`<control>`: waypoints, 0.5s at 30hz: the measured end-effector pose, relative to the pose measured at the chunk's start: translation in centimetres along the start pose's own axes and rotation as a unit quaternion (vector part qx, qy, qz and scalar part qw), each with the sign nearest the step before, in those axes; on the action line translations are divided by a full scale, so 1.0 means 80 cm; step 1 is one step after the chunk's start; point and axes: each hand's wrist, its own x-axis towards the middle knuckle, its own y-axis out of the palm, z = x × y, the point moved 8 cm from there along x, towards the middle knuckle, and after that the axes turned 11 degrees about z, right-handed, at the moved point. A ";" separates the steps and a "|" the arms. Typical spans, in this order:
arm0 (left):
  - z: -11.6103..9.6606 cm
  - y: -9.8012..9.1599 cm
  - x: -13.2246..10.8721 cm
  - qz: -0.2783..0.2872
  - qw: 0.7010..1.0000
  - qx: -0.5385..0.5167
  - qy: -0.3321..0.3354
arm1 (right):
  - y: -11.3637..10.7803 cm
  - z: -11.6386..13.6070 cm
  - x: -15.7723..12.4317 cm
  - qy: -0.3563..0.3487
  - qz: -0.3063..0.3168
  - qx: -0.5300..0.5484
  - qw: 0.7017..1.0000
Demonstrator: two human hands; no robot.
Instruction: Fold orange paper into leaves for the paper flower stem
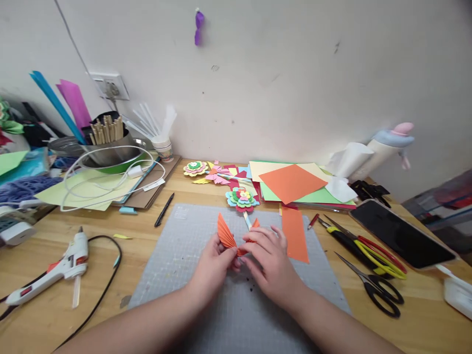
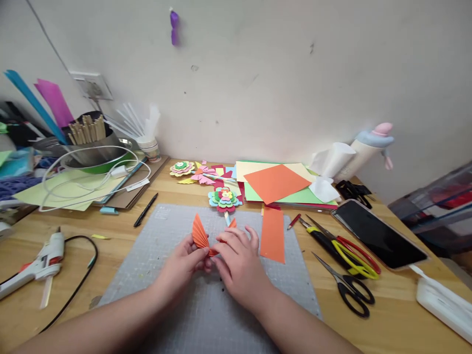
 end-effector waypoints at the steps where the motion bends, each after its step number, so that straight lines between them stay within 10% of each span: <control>1: -0.001 0.003 -0.004 0.003 1.000 0.002 0.002 | 0.000 0.000 0.000 0.000 -0.002 0.005 1.000; 6: 0.005 -0.011 -0.027 -0.017 0.999 0.039 -0.018 | 0.008 0.009 0.000 -0.026 0.043 0.020 0.999; 15: -0.139 -0.218 -0.099 -0.278 0.904 0.321 0.047 | 0.038 0.021 -0.002 -0.051 0.095 -0.005 0.994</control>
